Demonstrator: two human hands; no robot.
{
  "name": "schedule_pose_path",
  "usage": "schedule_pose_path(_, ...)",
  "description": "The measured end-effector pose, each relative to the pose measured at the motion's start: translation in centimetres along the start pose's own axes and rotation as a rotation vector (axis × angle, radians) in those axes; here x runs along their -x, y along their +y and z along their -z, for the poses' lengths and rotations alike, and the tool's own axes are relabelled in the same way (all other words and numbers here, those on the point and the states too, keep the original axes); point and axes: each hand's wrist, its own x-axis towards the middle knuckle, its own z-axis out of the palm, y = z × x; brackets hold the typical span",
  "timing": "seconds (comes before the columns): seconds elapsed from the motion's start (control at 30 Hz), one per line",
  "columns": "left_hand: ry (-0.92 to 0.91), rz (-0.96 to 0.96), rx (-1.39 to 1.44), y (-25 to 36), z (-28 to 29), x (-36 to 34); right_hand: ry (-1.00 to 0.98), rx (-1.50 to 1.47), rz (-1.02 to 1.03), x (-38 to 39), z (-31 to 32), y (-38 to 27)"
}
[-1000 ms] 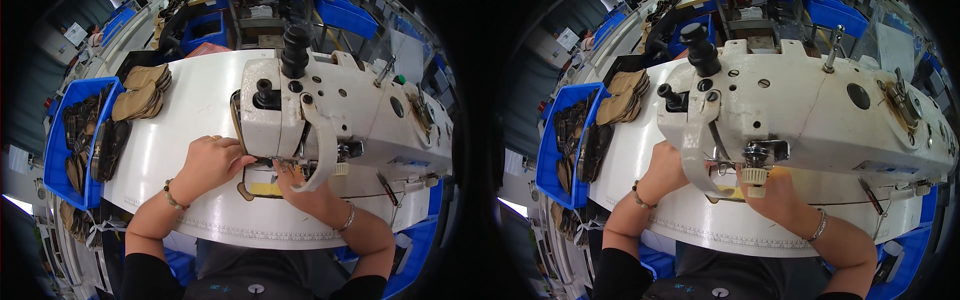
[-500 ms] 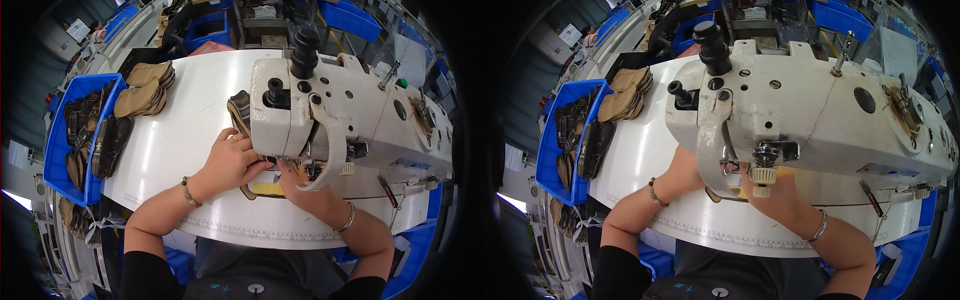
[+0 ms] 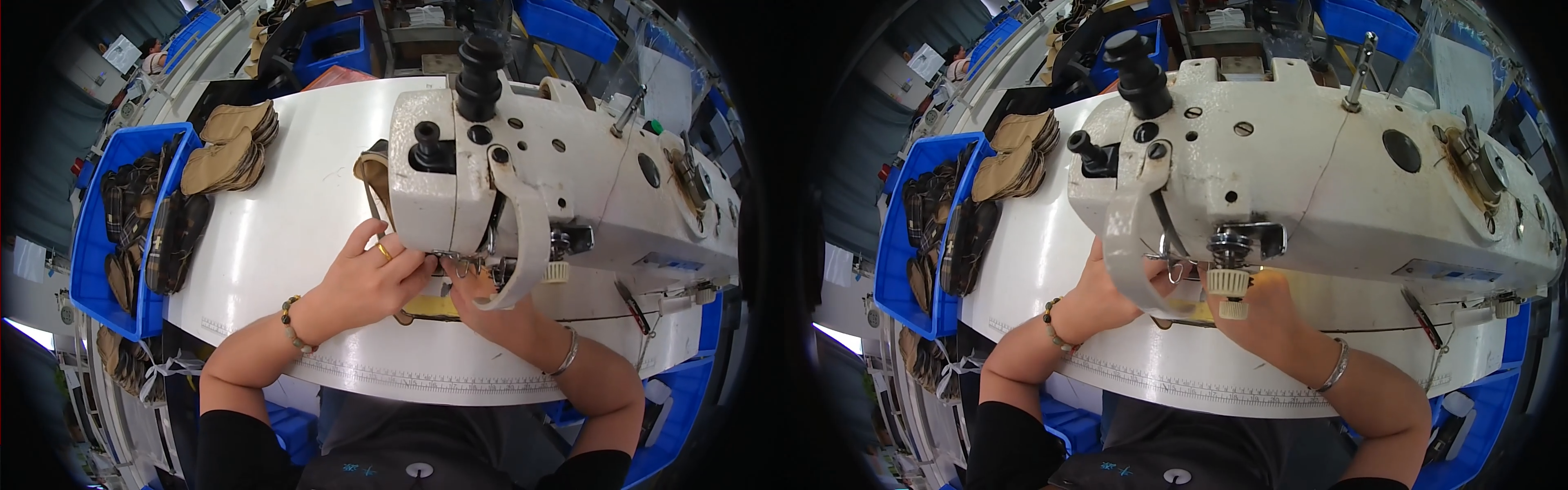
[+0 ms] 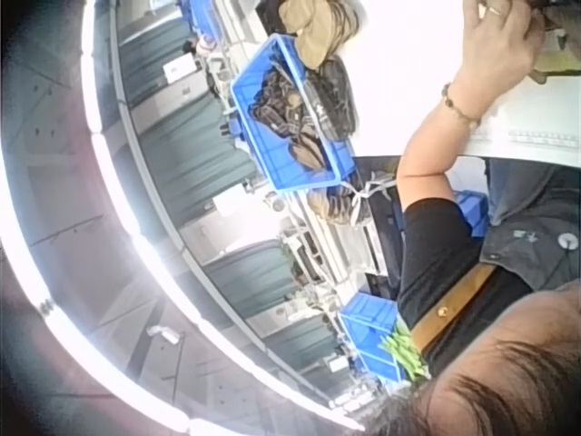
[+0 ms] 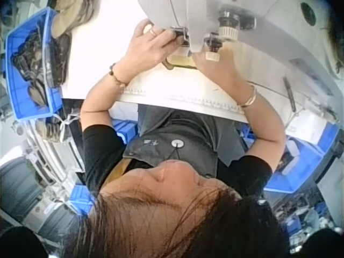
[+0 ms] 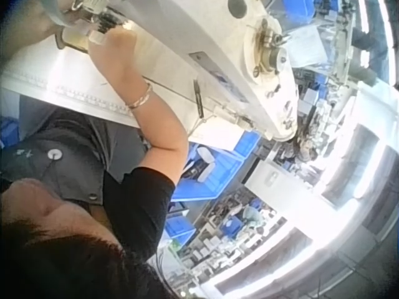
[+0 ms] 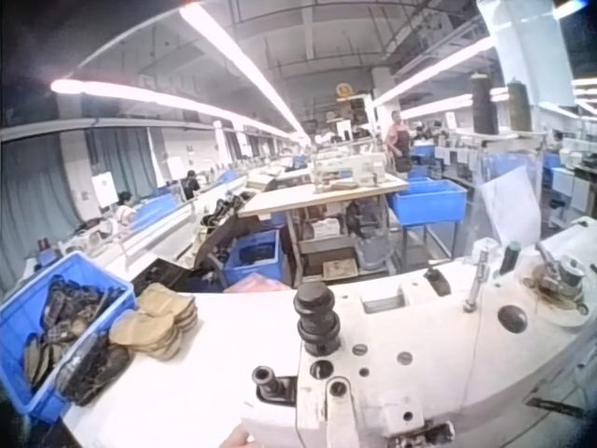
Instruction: Sewing pieces of fabric together for shoe manufacturing using an industrial sewing machine.
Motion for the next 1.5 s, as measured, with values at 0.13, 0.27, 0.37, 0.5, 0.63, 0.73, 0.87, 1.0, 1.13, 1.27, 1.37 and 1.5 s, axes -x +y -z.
schedule_pose_path(0.13,-0.030,0.089,0.247,-1.5,-1.5,0.1,0.018,-0.074,-0.010,0.0,-0.2,0.1)
schedule_pose_path(0.27,0.017,0.032,0.132,-0.9,-1.9,0.3,-0.109,0.054,0.073,0.2,1.3,-0.8)
schedule_pose_path(0.37,0.019,0.047,0.114,-0.8,-2.0,0.1,-0.088,0.037,0.132,0.4,0.8,-0.6)
schedule_pose_path(0.5,-0.089,0.059,0.250,-1.1,-1.7,0.3,-0.112,0.292,0.356,-0.3,1.8,-1.3)
schedule_pose_path(0.63,-0.088,0.114,0.317,-1.2,-1.5,-0.4,-0.188,0.436,0.358,-0.6,1.7,-1.5)
schedule_pose_path(0.73,-0.044,0.052,0.342,-1.2,-1.9,0.0,-0.257,0.461,0.340,-0.5,0.8,-1.0)
schedule_pose_path(0.87,-0.071,0.039,0.387,-0.7,-1.1,-0.3,-0.310,0.463,0.338,0.1,-0.1,-0.1)
schedule_pose_path(1.0,-0.194,0.047,0.429,-0.7,-0.6,-0.1,-0.320,0.545,0.415,0.5,0.0,0.0)
schedule_pose_path(1.13,-0.249,0.115,0.499,-0.6,-1.2,0.3,-0.362,0.458,0.332,0.4,0.7,-0.7)
schedule_pose_path(1.27,-0.255,0.152,0.514,-0.4,-1.9,0.1,-0.346,0.530,0.352,0.9,1.0,-0.9)
schedule_pose_path(1.37,-0.191,0.008,0.385,-1.4,-2.1,0.1,-0.283,0.444,0.361,0.1,1.2,-1.2)
schedule_pose_path(1.5,-0.207,0.066,0.350,-1.1,-1.6,0.1,-0.318,0.245,0.265,0.0,1.7,-1.5)
